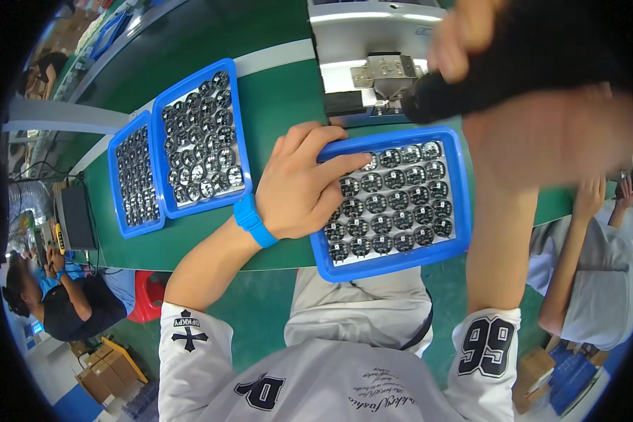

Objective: Fastening screws onto electronic components using an electric screwdriver.

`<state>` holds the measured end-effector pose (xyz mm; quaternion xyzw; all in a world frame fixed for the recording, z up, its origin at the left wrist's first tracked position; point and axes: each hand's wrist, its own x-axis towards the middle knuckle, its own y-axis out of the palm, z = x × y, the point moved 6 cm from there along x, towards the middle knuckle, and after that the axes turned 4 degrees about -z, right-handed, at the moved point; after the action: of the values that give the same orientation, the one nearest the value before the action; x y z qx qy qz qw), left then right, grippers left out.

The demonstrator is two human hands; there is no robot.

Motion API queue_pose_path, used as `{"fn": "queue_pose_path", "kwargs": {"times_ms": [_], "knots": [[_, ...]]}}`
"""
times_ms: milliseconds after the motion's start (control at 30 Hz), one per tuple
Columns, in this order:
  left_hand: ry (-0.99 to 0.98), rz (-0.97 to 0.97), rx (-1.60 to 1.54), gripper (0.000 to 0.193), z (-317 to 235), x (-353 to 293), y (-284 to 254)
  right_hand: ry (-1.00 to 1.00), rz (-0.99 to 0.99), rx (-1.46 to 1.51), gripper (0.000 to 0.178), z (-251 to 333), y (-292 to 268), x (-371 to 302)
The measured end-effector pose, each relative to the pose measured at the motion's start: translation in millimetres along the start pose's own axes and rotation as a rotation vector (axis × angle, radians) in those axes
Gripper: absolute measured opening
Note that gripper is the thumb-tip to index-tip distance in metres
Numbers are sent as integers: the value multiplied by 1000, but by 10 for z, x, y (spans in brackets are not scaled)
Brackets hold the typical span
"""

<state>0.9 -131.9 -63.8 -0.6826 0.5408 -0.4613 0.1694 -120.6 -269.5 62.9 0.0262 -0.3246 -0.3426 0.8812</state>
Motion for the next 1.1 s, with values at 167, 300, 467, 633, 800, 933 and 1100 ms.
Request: {"fn": "queue_pose_path", "kwargs": {"times_ms": [167,300,467,633,800,933,1100], "knots": [[43,-52,-61,46,-52,63,-20,-54,-397,-366,84,105,141,396],[58,-98,-76,42,-29,-13,-139,-24,-536,-486,82,-62,373,496],[132,-90,-144,35,-92,7,-173,115,-29,-179,84,-116,-177,362],[158,-62,-129,32,-105,-19,-140,107,187,-51,99,-50,-49,156],[156,5,-27,31,-127,-18,-75,20,63,-196,100,88,109,146],[131,38,-27,38,-97,-14,-51,-18,-344,-418,82,39,347,478],[115,25,-40,37,-89,-19,-57,-57,-518,-539,77,-24,379,550]]}}
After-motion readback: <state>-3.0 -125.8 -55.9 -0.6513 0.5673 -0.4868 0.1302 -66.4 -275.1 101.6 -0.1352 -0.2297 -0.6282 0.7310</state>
